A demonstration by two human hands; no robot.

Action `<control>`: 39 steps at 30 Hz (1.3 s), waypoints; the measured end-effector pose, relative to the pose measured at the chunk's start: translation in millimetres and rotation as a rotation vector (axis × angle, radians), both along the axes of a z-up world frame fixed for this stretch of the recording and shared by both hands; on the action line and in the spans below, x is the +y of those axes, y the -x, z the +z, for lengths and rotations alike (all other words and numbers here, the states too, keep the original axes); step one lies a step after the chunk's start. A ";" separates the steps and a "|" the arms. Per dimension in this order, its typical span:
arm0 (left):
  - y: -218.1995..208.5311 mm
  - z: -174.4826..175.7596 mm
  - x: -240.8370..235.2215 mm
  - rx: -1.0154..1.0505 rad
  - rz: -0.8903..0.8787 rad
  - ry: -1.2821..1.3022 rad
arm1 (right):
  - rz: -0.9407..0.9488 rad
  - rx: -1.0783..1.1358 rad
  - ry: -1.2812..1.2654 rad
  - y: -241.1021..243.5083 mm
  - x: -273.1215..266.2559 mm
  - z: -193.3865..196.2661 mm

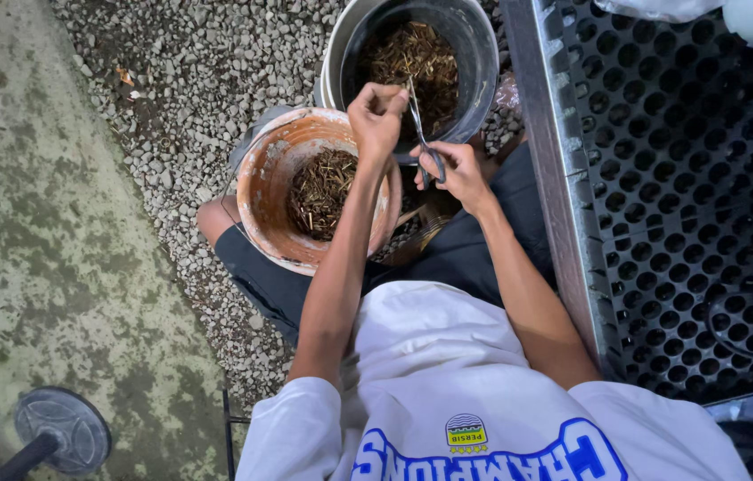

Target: The person sits on the ground and uses scissors to cut dried plant material into smaller pieces. They pick up pieces from a bucket, cut them, and drop the cut pieces into a second bucket.

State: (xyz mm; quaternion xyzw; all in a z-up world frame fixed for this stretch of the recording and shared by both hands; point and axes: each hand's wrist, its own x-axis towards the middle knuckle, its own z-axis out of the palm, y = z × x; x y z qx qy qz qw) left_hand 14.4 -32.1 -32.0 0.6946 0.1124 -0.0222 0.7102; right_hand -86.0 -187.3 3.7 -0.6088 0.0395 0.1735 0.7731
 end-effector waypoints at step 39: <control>103.2 -37.4 111.2 -0.125 -0.891 -1.195 | -0.032 0.062 0.202 2.0 4.8 -4.8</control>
